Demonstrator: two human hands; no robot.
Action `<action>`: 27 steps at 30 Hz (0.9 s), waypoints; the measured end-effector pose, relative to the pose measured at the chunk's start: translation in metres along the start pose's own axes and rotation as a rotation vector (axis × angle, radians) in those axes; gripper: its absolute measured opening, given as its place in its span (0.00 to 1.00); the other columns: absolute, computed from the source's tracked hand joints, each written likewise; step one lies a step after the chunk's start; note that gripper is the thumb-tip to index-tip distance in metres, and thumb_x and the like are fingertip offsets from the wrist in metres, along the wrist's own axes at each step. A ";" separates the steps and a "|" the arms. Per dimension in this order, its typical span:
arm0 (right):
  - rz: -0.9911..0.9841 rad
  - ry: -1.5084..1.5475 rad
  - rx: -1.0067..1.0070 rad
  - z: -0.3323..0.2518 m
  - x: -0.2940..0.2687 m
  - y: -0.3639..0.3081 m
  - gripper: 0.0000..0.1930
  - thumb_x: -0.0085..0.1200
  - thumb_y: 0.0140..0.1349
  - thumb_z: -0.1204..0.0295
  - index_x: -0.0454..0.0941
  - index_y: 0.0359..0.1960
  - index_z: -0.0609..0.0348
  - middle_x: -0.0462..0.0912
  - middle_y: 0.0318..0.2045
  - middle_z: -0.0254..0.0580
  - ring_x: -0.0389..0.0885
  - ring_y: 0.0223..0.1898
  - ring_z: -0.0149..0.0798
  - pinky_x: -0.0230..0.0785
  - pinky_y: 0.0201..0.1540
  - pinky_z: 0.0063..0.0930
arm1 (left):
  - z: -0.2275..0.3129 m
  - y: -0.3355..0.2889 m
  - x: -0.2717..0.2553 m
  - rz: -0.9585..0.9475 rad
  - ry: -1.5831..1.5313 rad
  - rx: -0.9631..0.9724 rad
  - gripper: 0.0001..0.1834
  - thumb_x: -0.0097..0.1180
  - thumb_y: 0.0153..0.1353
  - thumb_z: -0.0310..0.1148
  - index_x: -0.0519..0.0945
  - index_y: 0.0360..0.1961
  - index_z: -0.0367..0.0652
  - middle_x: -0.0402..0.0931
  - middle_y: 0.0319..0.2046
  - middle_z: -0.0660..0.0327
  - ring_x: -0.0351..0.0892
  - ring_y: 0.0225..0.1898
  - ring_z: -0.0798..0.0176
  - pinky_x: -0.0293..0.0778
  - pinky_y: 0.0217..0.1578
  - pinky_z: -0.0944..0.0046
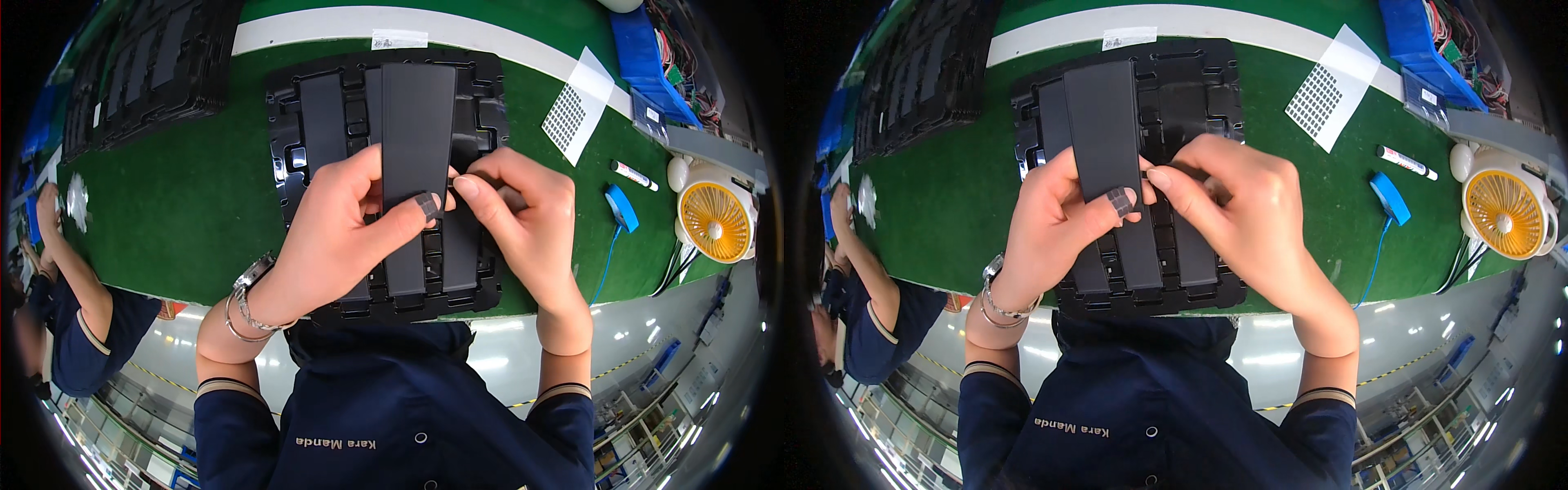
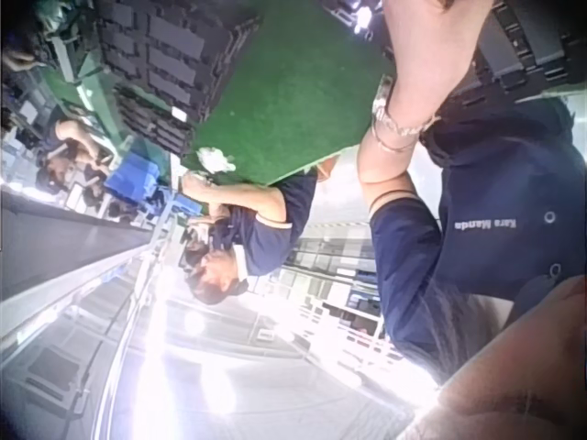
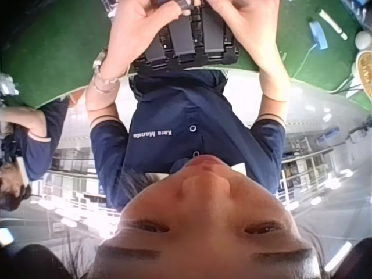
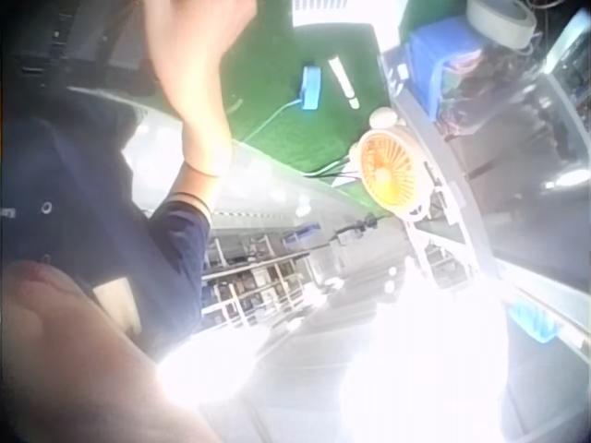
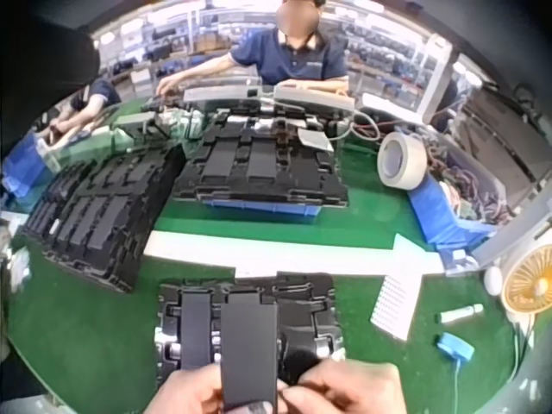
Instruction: Applying labels or stickers to electronic components or cases in an assembly line setting.
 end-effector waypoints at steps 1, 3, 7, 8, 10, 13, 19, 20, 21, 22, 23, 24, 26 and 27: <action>0.002 0.044 0.024 0.004 -0.001 0.000 0.09 0.61 0.61 0.70 0.80 0.28 0.65 0.73 0.16 0.32 0.64 0.17 0.21 0.55 0.19 0.19 | 0.000 0.001 -0.001 0.015 -0.038 -0.001 0.12 0.56 0.63 0.23 0.77 0.47 0.33 0.82 0.38 0.61 0.79 0.38 0.74 0.76 0.42 0.71; 0.010 0.130 0.074 0.013 -0.007 0.002 0.11 0.61 0.61 0.69 0.80 0.28 0.65 0.73 0.16 0.32 0.64 0.17 0.21 0.54 0.18 0.18 | 0.002 0.000 0.001 -0.019 -0.033 -0.009 0.12 0.53 0.65 0.24 0.77 0.48 0.34 0.82 0.38 0.60 0.79 0.38 0.73 0.76 0.41 0.71; 0.142 0.181 0.010 0.013 -0.025 0.007 0.13 0.56 0.66 0.66 0.80 0.28 0.64 0.71 0.15 0.27 0.62 0.18 0.19 0.54 0.21 0.17 | 0.002 0.004 0.002 0.010 0.035 -0.002 0.13 0.48 0.67 0.27 0.77 0.50 0.35 0.81 0.35 0.60 0.76 0.32 0.75 0.73 0.35 0.72; 0.133 0.152 0.028 0.014 -0.029 0.007 0.14 0.54 0.67 0.65 0.80 0.28 0.64 0.70 0.15 0.27 0.63 0.19 0.19 0.53 0.21 0.18 | 0.000 0.005 0.001 -0.017 0.072 -0.009 0.13 0.47 0.67 0.27 0.77 0.50 0.36 0.79 0.33 0.61 0.74 0.30 0.75 0.71 0.32 0.72; 0.166 0.169 0.027 0.015 -0.037 0.008 0.15 0.54 0.67 0.64 0.79 0.28 0.63 0.70 0.14 0.27 0.63 0.18 0.19 0.52 0.21 0.18 | 0.002 0.012 -0.001 -0.078 0.152 -0.018 0.14 0.45 0.68 0.27 0.77 0.50 0.37 0.76 0.29 0.63 0.70 0.26 0.76 0.67 0.28 0.72; 0.209 0.183 0.023 0.020 -0.044 0.011 0.16 0.52 0.68 0.63 0.79 0.27 0.64 0.69 0.14 0.27 0.63 0.18 0.19 0.51 0.21 0.19 | 0.010 0.020 0.001 -0.017 0.303 -0.087 0.15 0.46 0.67 0.27 0.77 0.52 0.37 0.71 0.25 0.66 0.64 0.23 0.76 0.64 0.26 0.70; 0.248 0.230 0.002 0.022 -0.049 0.013 0.16 0.53 0.68 0.64 0.79 0.27 0.64 0.67 0.13 0.27 0.60 0.18 0.19 0.50 0.21 0.19 | 0.008 0.050 0.000 0.135 0.716 0.177 0.36 0.57 0.62 0.28 0.55 0.68 0.35 0.72 0.24 0.62 0.73 0.23 0.66 0.70 0.28 0.64; 0.248 0.217 -0.008 0.021 -0.050 0.013 0.15 0.53 0.68 0.65 0.79 0.27 0.64 0.66 0.13 0.27 0.59 0.18 0.19 0.49 0.20 0.19 | 0.010 0.050 0.003 0.148 0.789 0.190 0.36 0.57 0.62 0.29 0.55 0.68 0.35 0.73 0.24 0.62 0.74 0.23 0.65 0.70 0.28 0.63; 0.246 0.204 -0.015 0.021 -0.050 0.012 0.15 0.53 0.68 0.65 0.79 0.27 0.64 0.66 0.13 0.26 0.59 0.18 0.19 0.48 0.20 0.20 | 0.010 0.050 0.006 0.160 0.859 0.200 0.36 0.58 0.61 0.29 0.56 0.68 0.35 0.73 0.24 0.62 0.75 0.24 0.63 0.71 0.28 0.63; 0.244 0.191 -0.022 0.021 -0.050 0.012 0.15 0.53 0.67 0.65 0.79 0.27 0.64 0.66 0.13 0.26 0.58 0.18 0.19 0.48 0.20 0.20 | 0.010 0.049 0.008 0.153 0.916 0.191 0.36 0.58 0.61 0.29 0.56 0.68 0.36 0.74 0.24 0.61 0.76 0.24 0.63 0.71 0.28 0.62; 0.243 0.188 -0.022 0.020 -0.051 0.012 0.15 0.53 0.67 0.65 0.79 0.27 0.64 0.65 0.13 0.26 0.57 0.18 0.19 0.47 0.20 0.20 | 0.011 0.047 0.010 0.145 0.973 0.183 0.36 0.58 0.61 0.29 0.57 0.68 0.38 0.75 0.25 0.61 0.77 0.25 0.62 0.71 0.28 0.61; 0.240 0.186 -0.021 0.020 -0.050 0.011 0.15 0.53 0.67 0.65 0.79 0.27 0.64 0.65 0.13 0.26 0.57 0.18 0.19 0.47 0.20 0.21 | 0.010 0.045 0.011 0.140 1.029 0.171 0.36 0.59 0.60 0.29 0.58 0.68 0.39 0.75 0.25 0.61 0.77 0.25 0.61 0.72 0.29 0.61; 0.219 0.181 -0.015 0.019 -0.047 0.011 0.14 0.53 0.67 0.66 0.79 0.27 0.64 0.65 0.13 0.27 0.57 0.17 0.19 0.47 0.20 0.21 | 0.016 0.040 0.012 0.167 1.056 0.266 0.35 0.60 0.59 0.27 0.61 0.67 0.44 0.72 0.25 0.65 0.70 0.22 0.69 0.68 0.27 0.66; 0.200 0.176 -0.011 0.019 -0.044 0.010 0.14 0.53 0.67 0.66 0.79 0.27 0.63 0.65 0.13 0.27 0.57 0.17 0.19 0.47 0.20 0.21 | 0.019 0.037 0.011 0.182 1.068 0.313 0.34 0.60 0.59 0.27 0.63 0.67 0.46 0.71 0.24 0.67 0.67 0.20 0.73 0.66 0.26 0.69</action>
Point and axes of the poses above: each hand's wrist, its own y-axis towards the middle knuckle, its own x-axis out of the palm, z = x × y, the point moved 7 cm from there along y, towards the middle knuckle
